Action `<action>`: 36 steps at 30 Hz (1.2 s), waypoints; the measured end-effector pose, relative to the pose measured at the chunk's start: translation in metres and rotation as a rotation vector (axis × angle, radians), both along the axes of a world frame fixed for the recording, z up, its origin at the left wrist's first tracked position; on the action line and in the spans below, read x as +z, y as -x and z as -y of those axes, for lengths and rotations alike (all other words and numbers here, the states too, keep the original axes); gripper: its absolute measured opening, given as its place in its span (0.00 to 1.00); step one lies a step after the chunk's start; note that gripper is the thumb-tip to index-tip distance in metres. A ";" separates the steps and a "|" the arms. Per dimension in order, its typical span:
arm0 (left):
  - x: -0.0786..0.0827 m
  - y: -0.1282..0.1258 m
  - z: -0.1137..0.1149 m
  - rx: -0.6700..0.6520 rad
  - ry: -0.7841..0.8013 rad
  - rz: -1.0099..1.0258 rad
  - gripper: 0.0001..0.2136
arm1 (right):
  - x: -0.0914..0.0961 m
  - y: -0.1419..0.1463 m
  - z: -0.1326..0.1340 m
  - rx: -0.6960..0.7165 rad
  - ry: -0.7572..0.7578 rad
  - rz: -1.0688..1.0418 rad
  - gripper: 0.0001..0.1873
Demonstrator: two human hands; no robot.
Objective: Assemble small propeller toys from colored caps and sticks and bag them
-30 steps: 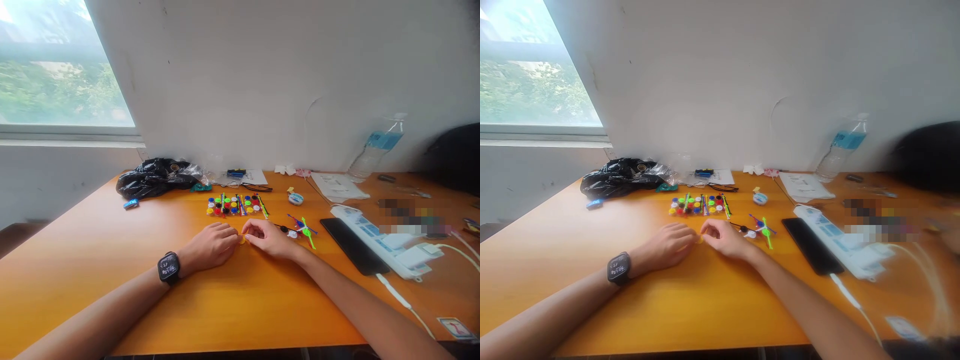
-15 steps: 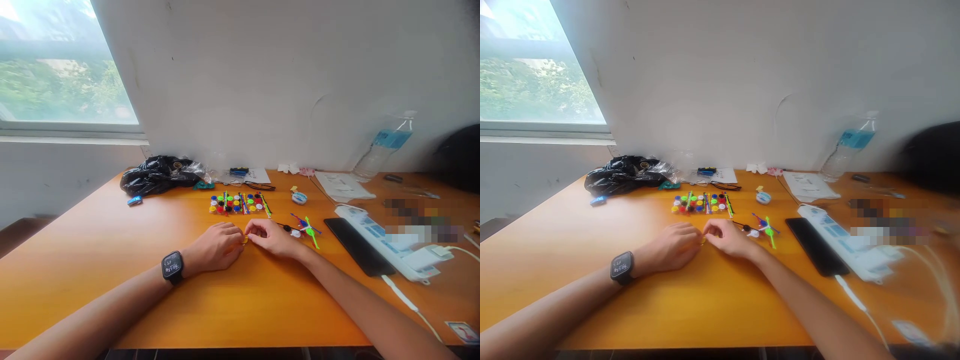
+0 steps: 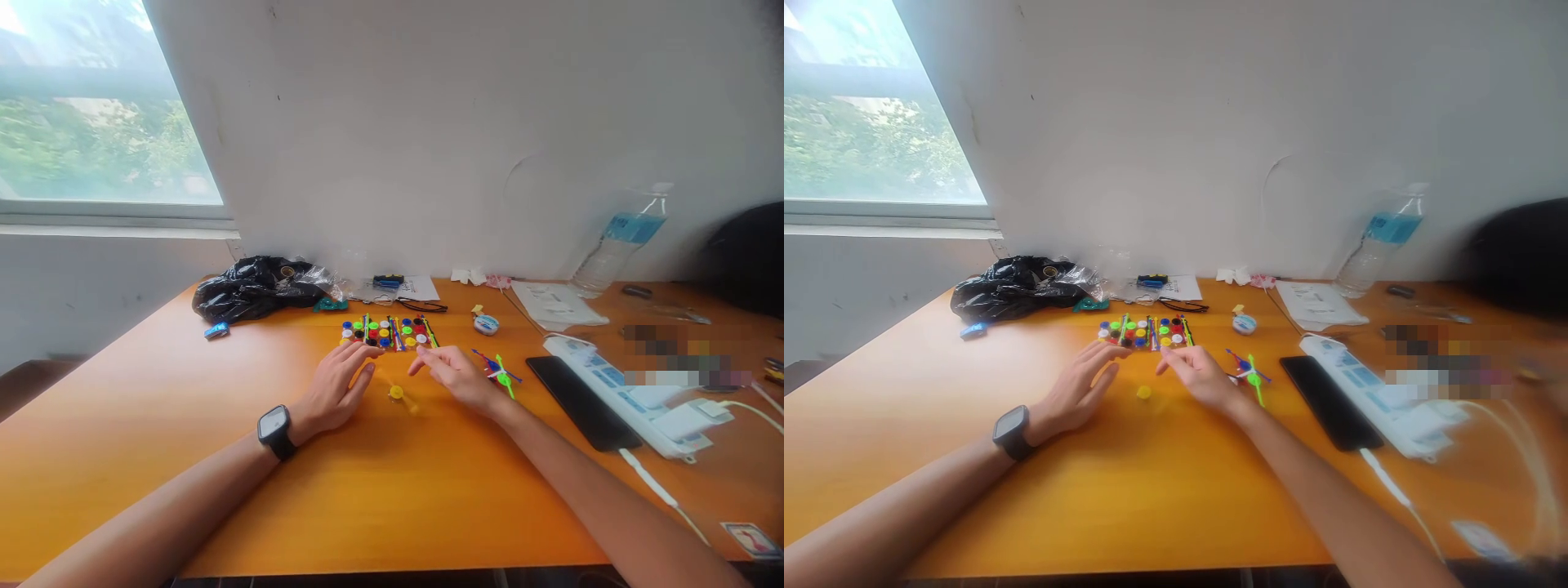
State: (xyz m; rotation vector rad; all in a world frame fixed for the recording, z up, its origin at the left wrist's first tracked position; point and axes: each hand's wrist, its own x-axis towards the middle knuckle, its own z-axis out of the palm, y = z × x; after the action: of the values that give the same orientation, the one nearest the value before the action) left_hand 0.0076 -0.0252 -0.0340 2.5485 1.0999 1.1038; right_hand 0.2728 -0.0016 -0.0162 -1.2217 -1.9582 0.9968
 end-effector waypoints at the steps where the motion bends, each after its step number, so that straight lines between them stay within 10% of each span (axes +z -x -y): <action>1: 0.000 0.000 0.000 0.006 0.001 0.001 0.12 | 0.001 0.001 0.001 0.011 0.015 -0.041 0.32; 13: -0.002 0.000 -0.002 -0.014 -0.050 -0.145 0.11 | -0.009 0.005 0.000 -0.042 -0.108 -0.049 0.26; 21: -0.011 0.010 -0.020 0.208 -0.126 -0.130 0.07 | -0.010 0.005 0.001 -0.050 -0.143 -0.056 0.25; 28: -0.021 0.039 -0.044 0.434 -0.024 -0.103 0.10 | -0.011 0.004 0.001 -0.037 -0.157 -0.032 0.24; 36: -0.031 0.044 -0.052 0.367 0.096 -0.117 0.18 | -0.012 0.004 0.001 -0.018 -0.172 -0.008 0.23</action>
State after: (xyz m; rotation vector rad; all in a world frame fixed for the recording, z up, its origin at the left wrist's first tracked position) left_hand -0.0361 0.0268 -0.0653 2.4232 1.6575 0.9521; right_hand 0.2691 -0.0025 -0.0284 -1.1354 -1.9779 0.8047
